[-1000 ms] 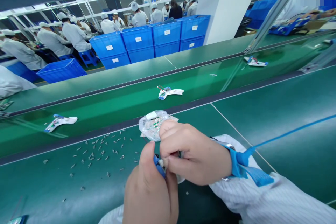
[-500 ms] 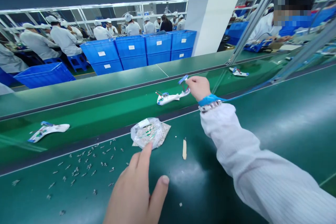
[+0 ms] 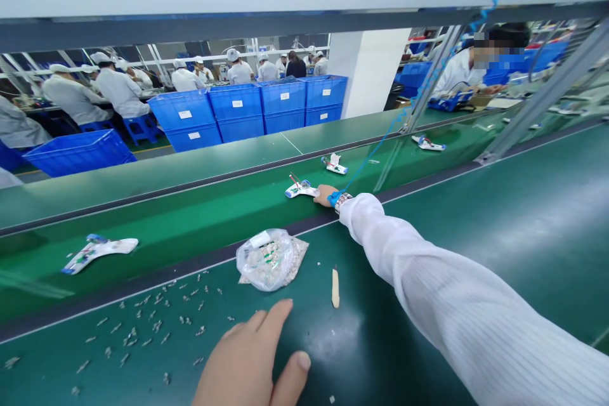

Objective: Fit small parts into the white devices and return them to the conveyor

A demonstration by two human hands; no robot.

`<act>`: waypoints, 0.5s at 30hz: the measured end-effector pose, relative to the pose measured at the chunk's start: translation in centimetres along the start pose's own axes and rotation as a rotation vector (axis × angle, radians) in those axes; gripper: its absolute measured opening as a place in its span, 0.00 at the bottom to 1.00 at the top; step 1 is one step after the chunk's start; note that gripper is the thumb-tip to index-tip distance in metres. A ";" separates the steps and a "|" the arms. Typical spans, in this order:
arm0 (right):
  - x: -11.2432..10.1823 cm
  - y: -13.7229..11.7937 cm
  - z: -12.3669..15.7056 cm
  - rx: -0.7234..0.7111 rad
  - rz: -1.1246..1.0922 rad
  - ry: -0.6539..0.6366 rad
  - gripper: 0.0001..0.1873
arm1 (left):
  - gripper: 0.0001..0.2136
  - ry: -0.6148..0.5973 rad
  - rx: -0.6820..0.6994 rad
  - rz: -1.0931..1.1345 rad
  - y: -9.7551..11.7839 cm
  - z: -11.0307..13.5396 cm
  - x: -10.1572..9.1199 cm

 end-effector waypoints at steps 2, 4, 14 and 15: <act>0.7 -0.8 0.9 -0.028 -0.114 -0.102 0.18 | 0.26 0.059 -0.016 -0.017 -0.6 -0.1 -0.4; 1.9 -1.8 2.8 -0.078 -0.249 -0.237 0.17 | 0.25 0.177 -0.069 -0.010 -1.5 -0.1 -1.2; 12.5 -8.2 23.3 -0.276 -0.794 -1.353 0.47 | 0.24 0.672 -0.178 0.445 -2.2 2.3 -3.8; 13.3 -8.8 24.9 -0.275 -0.820 -1.482 0.45 | 0.22 0.676 -0.128 0.490 -1.7 2.7 -4.0</act>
Point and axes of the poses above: each hand's wrist, its own z-axis away from the middle knuckle, its own x-axis out of the palm, y = z × x, the point moved 8 cm from there along -z, towards the middle knuckle, and after that the axes turned 11 degrees about -z, right-handed, at the moved point
